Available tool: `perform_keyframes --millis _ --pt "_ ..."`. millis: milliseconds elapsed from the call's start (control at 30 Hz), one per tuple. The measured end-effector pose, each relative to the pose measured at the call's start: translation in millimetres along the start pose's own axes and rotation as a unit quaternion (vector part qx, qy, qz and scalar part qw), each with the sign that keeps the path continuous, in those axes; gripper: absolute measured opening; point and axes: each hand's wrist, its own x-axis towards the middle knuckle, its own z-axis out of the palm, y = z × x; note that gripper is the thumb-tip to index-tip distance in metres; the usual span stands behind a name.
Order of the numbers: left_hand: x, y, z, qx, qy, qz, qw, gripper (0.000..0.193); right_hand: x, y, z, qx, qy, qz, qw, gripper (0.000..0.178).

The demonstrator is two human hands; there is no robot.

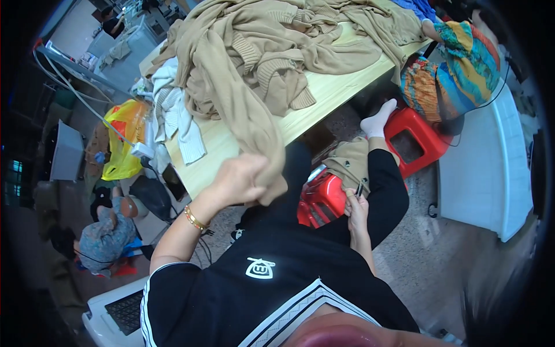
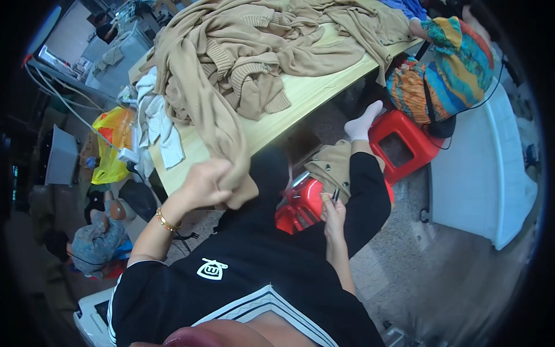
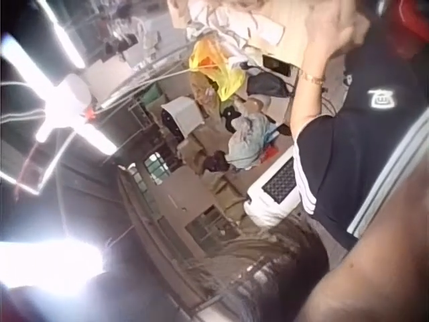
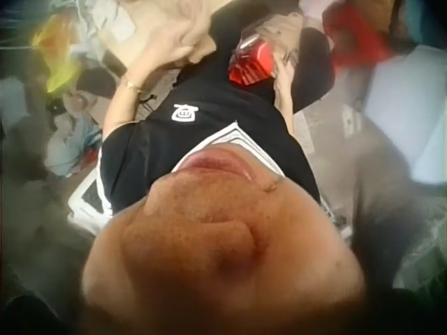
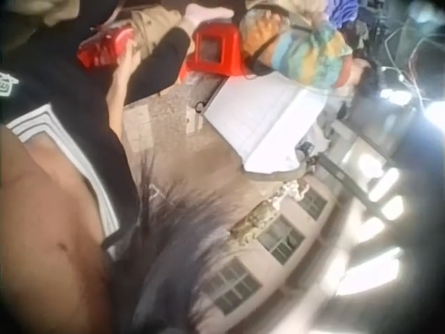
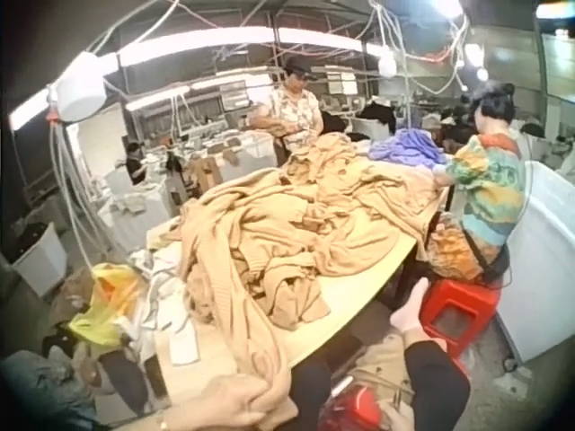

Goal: Using small thread snips to remove excess threads from a knitted garment.

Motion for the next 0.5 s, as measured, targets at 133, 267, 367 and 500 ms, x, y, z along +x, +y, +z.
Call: perform_keyframes --millis 133,267,367,500 --pt "-4 9 27 -0.025 -0.094 0.017 0.995 0.035 1 5 1 -0.022 0.0 0.001 1.0 0.014" --pt "6 -9 16 -0.131 -0.017 -0.072 0.989 0.036 -6 0 6 -0.069 0.0 0.009 0.998 0.013" --pt "28 -33 -6 -0.119 0.266 -0.112 0.95 0.03 -5 4 0 -0.087 -0.023 -0.005 0.996 0.013" --pt "54 -115 -2 0.076 0.443 -0.187 0.874 0.059 -4 3 10 -0.134 -0.02 -0.005 0.991 0.011"
